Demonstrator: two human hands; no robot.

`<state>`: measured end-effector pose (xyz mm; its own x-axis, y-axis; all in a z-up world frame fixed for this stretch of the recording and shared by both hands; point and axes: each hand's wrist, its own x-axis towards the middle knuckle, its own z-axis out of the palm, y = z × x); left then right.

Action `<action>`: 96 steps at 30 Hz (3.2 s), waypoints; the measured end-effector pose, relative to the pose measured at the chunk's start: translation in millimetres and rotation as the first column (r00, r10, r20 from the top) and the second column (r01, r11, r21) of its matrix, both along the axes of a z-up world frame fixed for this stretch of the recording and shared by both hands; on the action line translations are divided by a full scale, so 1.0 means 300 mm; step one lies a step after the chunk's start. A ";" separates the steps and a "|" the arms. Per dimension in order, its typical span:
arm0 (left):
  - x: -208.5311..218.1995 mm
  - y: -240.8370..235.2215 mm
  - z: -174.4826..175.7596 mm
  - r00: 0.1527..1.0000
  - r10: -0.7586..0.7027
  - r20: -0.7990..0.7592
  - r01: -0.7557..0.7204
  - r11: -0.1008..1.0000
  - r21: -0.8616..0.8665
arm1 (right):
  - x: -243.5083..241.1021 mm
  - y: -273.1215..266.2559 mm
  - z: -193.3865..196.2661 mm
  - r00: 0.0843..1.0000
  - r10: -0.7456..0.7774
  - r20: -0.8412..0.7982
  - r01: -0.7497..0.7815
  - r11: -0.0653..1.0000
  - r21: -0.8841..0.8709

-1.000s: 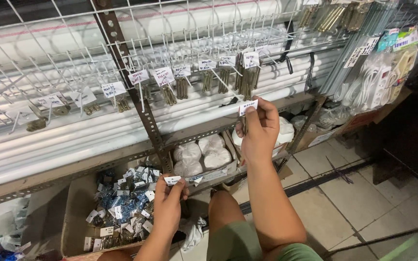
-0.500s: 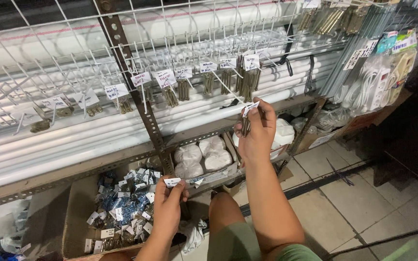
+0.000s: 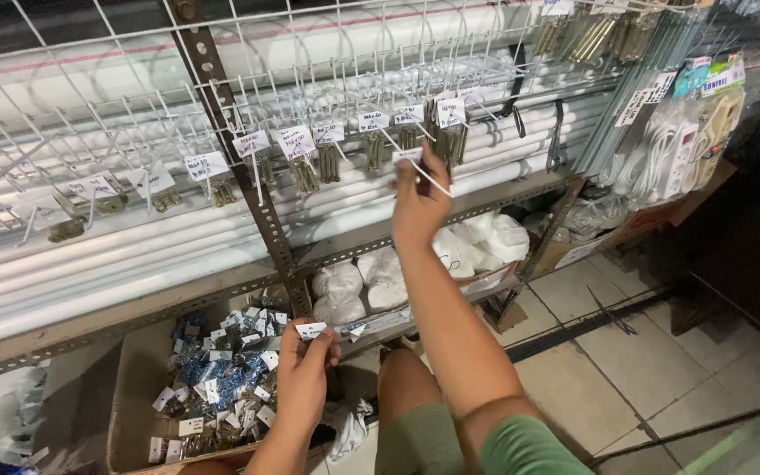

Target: The person sits on a low stool and organizes small hardware items, such as screws and bolts, from a cardboard box. They pick up the items, which are packaged in small plastic bags with labels, and hang them on a wire display rack using white plastic ties.

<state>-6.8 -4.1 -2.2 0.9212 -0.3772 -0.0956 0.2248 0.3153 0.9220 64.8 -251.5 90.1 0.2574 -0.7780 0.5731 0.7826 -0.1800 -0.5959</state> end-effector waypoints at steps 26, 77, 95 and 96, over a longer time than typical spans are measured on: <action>0.047 0.089 0.000 0.996 0.043 0.077 -0.042 0.999 -0.009 | 0.169 0.184 0.047 0.778 -0.576 -0.251 0.346 0.726 -0.594; -0.008 -0.001 -0.007 0.999 0.006 0.035 -0.006 1.000 -0.002 | -0.383 0.026 0.069 0.962 0.270 -0.042 -0.245 0.920 0.307; 0.011 0.015 -0.033 1.000 0.002 0.007 -0.002 1.000 -0.018 | -0.386 0.011 0.040 0.951 0.306 -0.051 -0.277 0.911 0.304; 0.010 0.015 -0.029 1.000 0.002 0.006 -0.002 1.000 -0.018 | -0.383 0.006 0.038 0.951 0.306 -0.051 -0.277 0.911 0.304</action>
<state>-3.6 0.2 -11.1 0.9224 -0.3773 -0.0831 0.2185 0.3322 0.9176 -49.9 -249.6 101.5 0.5402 -0.7881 0.2951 0.7107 0.2394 -0.6616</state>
